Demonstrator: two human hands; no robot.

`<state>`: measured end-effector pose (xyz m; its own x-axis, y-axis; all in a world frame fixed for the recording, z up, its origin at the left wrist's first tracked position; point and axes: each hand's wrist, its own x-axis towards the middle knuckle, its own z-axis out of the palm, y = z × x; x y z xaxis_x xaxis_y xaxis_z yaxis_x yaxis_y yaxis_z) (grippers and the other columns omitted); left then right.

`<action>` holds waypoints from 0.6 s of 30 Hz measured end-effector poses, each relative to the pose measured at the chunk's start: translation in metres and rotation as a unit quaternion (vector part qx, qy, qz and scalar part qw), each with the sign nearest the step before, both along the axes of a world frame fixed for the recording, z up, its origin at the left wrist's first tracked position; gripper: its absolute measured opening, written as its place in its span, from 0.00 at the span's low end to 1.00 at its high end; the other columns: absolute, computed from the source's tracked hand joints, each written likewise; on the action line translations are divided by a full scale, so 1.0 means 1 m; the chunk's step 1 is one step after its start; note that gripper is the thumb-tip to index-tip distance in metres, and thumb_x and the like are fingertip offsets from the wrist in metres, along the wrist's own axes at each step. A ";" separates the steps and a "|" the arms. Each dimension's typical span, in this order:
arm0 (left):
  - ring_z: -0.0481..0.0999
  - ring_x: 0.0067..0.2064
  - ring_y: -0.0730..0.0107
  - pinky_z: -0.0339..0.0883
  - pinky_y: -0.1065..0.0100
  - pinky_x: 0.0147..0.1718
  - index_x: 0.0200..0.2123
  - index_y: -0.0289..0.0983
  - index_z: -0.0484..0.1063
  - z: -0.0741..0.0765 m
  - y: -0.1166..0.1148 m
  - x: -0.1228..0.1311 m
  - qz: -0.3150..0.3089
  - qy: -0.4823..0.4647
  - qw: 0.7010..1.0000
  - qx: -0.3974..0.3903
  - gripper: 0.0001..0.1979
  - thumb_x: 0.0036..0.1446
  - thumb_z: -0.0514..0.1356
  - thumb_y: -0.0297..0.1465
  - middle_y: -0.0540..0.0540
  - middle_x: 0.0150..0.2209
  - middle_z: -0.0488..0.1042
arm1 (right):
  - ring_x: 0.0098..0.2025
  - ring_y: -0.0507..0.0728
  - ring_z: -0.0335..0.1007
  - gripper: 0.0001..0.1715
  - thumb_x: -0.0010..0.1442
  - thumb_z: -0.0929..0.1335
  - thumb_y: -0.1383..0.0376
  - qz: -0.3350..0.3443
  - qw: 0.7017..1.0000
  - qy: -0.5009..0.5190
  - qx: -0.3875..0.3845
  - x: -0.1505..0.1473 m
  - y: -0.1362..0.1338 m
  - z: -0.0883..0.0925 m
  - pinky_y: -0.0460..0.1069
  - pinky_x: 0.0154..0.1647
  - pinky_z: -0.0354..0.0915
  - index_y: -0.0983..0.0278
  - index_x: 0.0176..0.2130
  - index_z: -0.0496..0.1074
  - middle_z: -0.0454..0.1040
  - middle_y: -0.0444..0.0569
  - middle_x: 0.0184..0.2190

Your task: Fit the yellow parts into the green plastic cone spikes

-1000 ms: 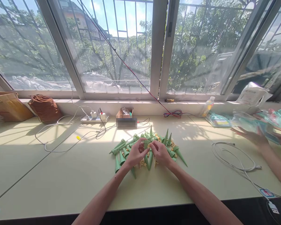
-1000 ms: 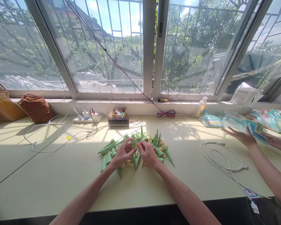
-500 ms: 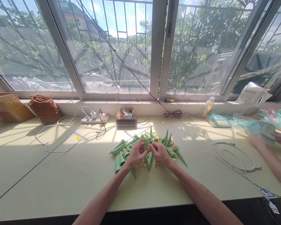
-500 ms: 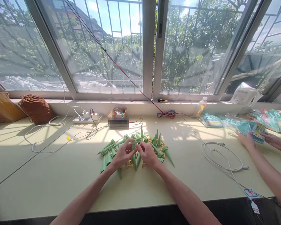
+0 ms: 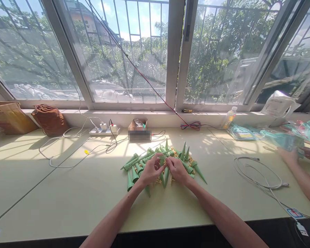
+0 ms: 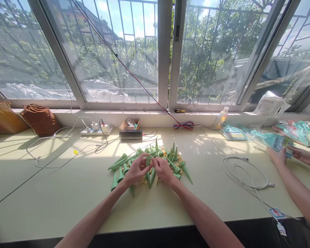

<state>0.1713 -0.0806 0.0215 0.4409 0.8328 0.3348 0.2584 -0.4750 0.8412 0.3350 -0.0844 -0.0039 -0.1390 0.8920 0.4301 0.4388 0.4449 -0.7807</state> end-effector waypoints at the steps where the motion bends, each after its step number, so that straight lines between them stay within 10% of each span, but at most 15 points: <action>1: 0.62 0.24 0.75 0.56 0.74 0.20 0.50 0.39 0.64 0.000 0.000 0.000 -0.001 -0.001 1.000 -0.002 0.20 0.57 0.61 0.39 0.53 0.26 0.64 | 0.23 0.51 0.51 0.27 0.69 0.55 0.52 -0.001 1.000 -0.002 0.000 0.000 0.000 0.000 0.47 0.24 0.49 0.62 0.23 0.56 0.57 0.41 0.20; 18: 0.62 0.23 0.76 0.57 0.74 0.20 0.52 0.39 0.62 -0.003 0.002 -0.002 0.009 -0.003 1.000 0.005 0.22 0.57 0.60 0.40 0.54 0.26 0.63 | 0.23 0.51 0.53 0.24 0.68 0.57 0.52 0.007 1.000 0.014 0.002 0.000 -0.002 0.004 0.46 0.23 0.50 0.62 0.25 0.58 0.59 0.41 0.20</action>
<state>0.1691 -0.0782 0.0187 0.4237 0.8370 0.3463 0.2611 -0.4790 0.8381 0.3352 -0.0866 0.0002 -0.1401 0.8886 0.4368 0.4111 0.4535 -0.7908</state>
